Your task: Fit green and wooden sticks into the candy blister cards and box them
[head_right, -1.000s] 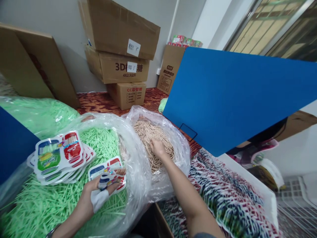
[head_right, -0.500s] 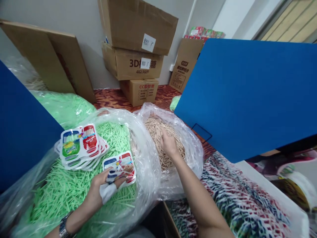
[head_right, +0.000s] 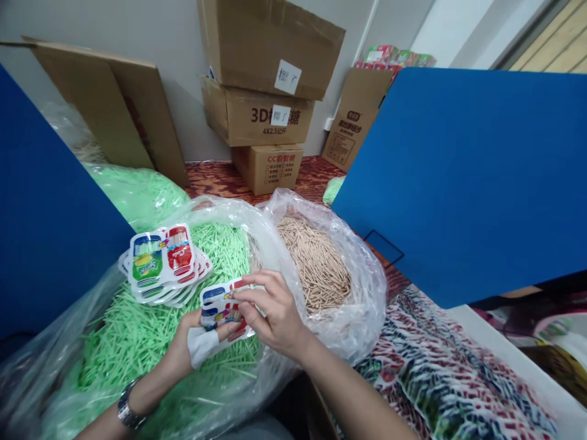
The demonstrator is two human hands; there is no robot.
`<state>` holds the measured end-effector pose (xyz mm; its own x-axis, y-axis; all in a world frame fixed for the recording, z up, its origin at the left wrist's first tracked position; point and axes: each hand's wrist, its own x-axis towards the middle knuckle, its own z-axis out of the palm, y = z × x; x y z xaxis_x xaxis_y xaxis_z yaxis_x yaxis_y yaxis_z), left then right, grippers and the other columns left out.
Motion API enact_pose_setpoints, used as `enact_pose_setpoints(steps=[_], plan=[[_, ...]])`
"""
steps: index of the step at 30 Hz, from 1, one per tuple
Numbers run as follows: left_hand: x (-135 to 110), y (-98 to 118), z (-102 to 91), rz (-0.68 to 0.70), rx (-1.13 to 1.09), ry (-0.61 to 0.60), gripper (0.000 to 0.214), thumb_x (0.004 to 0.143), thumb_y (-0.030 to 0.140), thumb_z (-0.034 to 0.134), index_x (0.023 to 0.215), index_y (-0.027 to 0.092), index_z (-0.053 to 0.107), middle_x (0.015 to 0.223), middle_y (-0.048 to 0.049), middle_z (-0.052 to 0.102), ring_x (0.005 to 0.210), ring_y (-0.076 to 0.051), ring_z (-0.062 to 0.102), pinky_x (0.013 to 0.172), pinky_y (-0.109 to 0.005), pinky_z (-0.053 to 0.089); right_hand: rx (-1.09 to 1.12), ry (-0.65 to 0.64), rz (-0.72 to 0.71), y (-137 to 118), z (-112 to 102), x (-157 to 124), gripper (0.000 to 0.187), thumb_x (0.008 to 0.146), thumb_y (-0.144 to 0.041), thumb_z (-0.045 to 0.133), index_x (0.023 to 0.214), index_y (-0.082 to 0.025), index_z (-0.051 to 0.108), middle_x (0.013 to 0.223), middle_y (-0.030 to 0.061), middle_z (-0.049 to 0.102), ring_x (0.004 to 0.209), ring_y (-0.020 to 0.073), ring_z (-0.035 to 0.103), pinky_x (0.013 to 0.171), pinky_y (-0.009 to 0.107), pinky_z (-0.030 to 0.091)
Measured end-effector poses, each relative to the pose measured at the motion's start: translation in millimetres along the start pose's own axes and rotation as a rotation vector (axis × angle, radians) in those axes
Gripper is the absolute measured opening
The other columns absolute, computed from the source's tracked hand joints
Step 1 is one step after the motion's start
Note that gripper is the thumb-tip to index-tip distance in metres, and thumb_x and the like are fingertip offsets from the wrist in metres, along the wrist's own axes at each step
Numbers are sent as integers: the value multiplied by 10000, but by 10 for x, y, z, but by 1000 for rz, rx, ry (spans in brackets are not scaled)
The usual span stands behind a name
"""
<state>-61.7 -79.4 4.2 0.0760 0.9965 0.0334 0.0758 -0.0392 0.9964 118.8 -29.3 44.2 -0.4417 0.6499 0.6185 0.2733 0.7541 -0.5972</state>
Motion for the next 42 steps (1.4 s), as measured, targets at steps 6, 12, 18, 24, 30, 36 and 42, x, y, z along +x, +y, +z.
enact_pose_setpoints(steps=[6, 12, 18, 24, 30, 36, 42], plan=[[-32, -67, -103, -48, -66, 78, 296, 742, 304, 702, 961, 106, 689, 928, -94, 743, 822, -250, 689, 763, -353, 557, 92, -233, 191, 61, 91, -12, 423, 919, -211, 466, 1341, -231, 447, 978, 39, 670, 827, 138, 635, 754, 263, 507], [-84, -155, -240, -106, -122, 237, 294, 670, 349, 744, 843, 121, 675, 781, -64, 735, 673, -198, 665, 633, -296, 553, 14, -279, 175, 118, 100, -79, 494, 928, -228, 448, 1409, -232, 335, 774, 1, 656, 700, 137, 613, 692, 269, 491], [-176, -138, -178, -75, -18, 113, 226, 731, 324, 694, 833, 123, 672, 775, -42, 701, 672, -176, 618, 621, -264, 508, -87, -323, -29, 47, 109, 155, 408, 833, -489, 587, 1114, -194, 585, 995, 89, 656, 896, 202, 596, 762, 319, 460], [-181, -128, -205, 33, 135, -2, 189, 816, 329, 605, 814, 143, 637, 758, -21, 632, 695, -162, 553, 644, -244, 455, -374, -286, -279, -41, 417, 232, 446, 886, -506, 487, 586, -180, 537, 556, 17, 543, 548, 139, 475, 543, 279, 324], [-212, -181, -326, 11, 220, 115, 280, 755, 269, 641, 554, 162, 479, 585, 28, 459, 566, -121, 423, 548, -226, 348, -174, -553, -269, -8, 353, 382, 277, 927, -346, 457, 778, -179, 619, 691, 26, 624, 661, 146, 561, 621, 266, 414], [-239, -246, -227, -76, 74, 99, 351, 730, 331, 641, 577, 196, 355, 577, 50, 351, 550, -106, 320, 519, -228, 264, -308, -457, 437, 680, 583, 916, 386, 989, -333, 245, 1166, -207, 564, 1013, 26, 675, 846, 116, 631, 742, 223, 466], [-282, -279, -184, -74, 85, 61, 358, 724, 340, 628, 574, 200, 336, 580, 49, 337, 561, -110, 299, 528, -238, 248, -581, -527, 628, 1170, 1070, 1314, 340, 879, -353, 494, 1036, -98, 656, 1066, 192, 667, 1015, 279, 621, 845, 342, 449]])
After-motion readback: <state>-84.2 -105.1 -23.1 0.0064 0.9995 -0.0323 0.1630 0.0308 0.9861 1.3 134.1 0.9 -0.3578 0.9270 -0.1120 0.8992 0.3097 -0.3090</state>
